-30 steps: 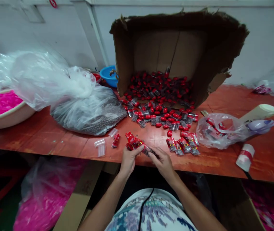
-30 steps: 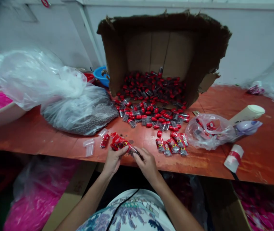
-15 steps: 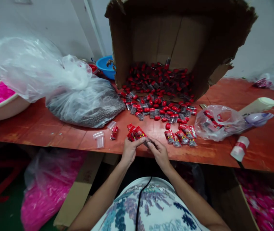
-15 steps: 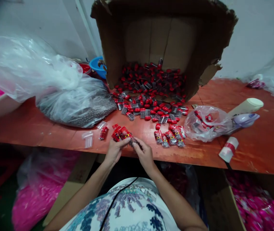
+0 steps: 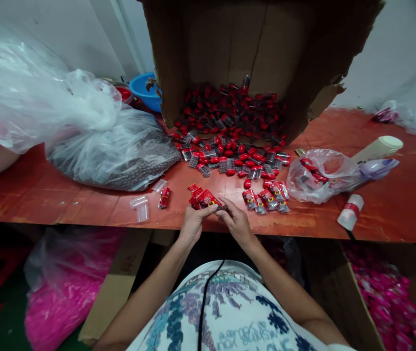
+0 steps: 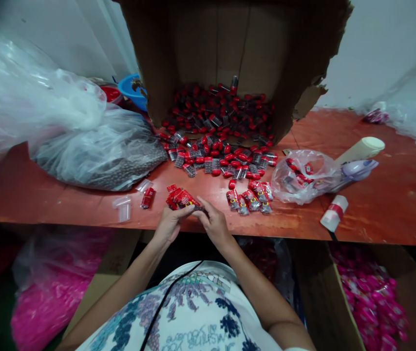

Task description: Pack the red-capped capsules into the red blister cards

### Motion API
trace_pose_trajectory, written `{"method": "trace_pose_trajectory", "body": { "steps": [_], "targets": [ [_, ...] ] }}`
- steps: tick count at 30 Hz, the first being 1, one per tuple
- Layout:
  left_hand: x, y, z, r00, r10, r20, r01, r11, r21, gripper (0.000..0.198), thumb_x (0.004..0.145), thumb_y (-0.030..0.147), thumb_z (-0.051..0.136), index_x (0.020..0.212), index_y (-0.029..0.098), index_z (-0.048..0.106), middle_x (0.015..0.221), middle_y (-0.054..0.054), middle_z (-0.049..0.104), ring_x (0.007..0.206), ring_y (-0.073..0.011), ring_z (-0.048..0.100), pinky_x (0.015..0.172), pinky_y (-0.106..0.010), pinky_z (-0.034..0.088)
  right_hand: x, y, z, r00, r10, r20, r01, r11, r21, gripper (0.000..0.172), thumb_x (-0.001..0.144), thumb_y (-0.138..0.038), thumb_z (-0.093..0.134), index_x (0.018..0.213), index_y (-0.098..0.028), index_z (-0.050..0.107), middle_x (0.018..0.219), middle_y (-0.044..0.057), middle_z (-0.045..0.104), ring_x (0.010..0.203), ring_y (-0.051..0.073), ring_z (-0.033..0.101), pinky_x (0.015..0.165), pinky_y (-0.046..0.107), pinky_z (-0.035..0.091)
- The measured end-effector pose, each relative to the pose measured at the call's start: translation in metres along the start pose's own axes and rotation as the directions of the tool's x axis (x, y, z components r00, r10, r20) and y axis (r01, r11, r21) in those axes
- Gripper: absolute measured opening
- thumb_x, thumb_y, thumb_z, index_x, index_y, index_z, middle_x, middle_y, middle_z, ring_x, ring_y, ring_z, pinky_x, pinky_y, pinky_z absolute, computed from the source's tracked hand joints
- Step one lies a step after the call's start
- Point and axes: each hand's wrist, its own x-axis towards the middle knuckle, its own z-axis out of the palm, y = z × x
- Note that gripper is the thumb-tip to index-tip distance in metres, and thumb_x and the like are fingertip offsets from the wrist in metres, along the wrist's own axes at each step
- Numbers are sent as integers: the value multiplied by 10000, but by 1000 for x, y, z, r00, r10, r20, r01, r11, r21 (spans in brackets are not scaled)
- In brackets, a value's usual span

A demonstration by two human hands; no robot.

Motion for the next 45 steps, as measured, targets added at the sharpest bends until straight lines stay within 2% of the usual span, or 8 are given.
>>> {"method": "trace_pose_trajectory", "body": {
  "steps": [10,17,20,23,27,34,40,45],
  "targets": [
    [10,-17,0,961,-268,72,275,952,-135,272,667,260,762,882,114,680,858,-91,716,794,-221,681,763,-390,562,7,8,-46,975,-59,-213,-3,960,-280,278,805,-408,607,983,-205,674,901,41,679,818,186,615,762,298,469],
    [21,-12,-15,963,-262,-66,249,956,-154,219,692,217,721,891,127,702,870,-71,712,744,-150,660,658,-258,548,20,15,-138,759,-243,-604,-288,706,-647,384,803,-473,569,1017,-169,667,1018,118,594,963,262,538,858,411,412],
    [19,-15,-11,967,-237,-93,223,965,-140,238,657,214,750,876,127,718,882,-68,717,673,-116,641,603,-210,521,25,6,-107,786,-274,-554,-171,765,-621,325,825,-416,564,1023,-173,650,1018,114,573,959,243,535,862,398,424],
    [17,-19,-5,969,-239,-68,225,960,-168,272,637,231,772,881,124,723,849,-62,722,642,-109,636,610,-211,516,28,-3,-42,973,-99,-209,22,940,-341,269,828,-341,570,1053,-199,611,944,60,615,760,169,576,708,302,484],
    [17,-14,-11,975,-206,-80,181,952,-245,276,599,213,795,847,120,717,830,-65,727,729,-153,667,710,-260,531,36,-5,17,993,-82,79,97,973,-209,348,840,-221,546,1188,-235,546,924,33,644,827,171,599,749,290,489],
    [26,3,-46,952,-100,-288,35,975,-220,300,505,167,835,755,120,676,724,-39,710,634,-167,667,588,-262,521,87,-1,21,928,-189,321,306,878,-369,312,911,-210,453,1193,-237,583,922,50,665,857,180,598,795,302,472],
    [32,7,-52,911,-127,-392,-2,950,-313,279,510,172,838,704,126,643,603,5,656,491,-110,603,447,-201,455,149,20,38,963,-233,136,249,574,-780,355,898,-295,515,1226,-169,569,1096,154,580,981,262,514,867,373,418],
    [32,15,-52,893,-238,-382,66,909,-412,184,605,134,785,719,131,640,614,-5,659,492,-114,604,464,-220,485,143,33,46,959,-178,218,279,499,-820,339,888,-187,489,1215,-143,568,1036,153,578,957,256,514,850,367,432]
  ]
}}
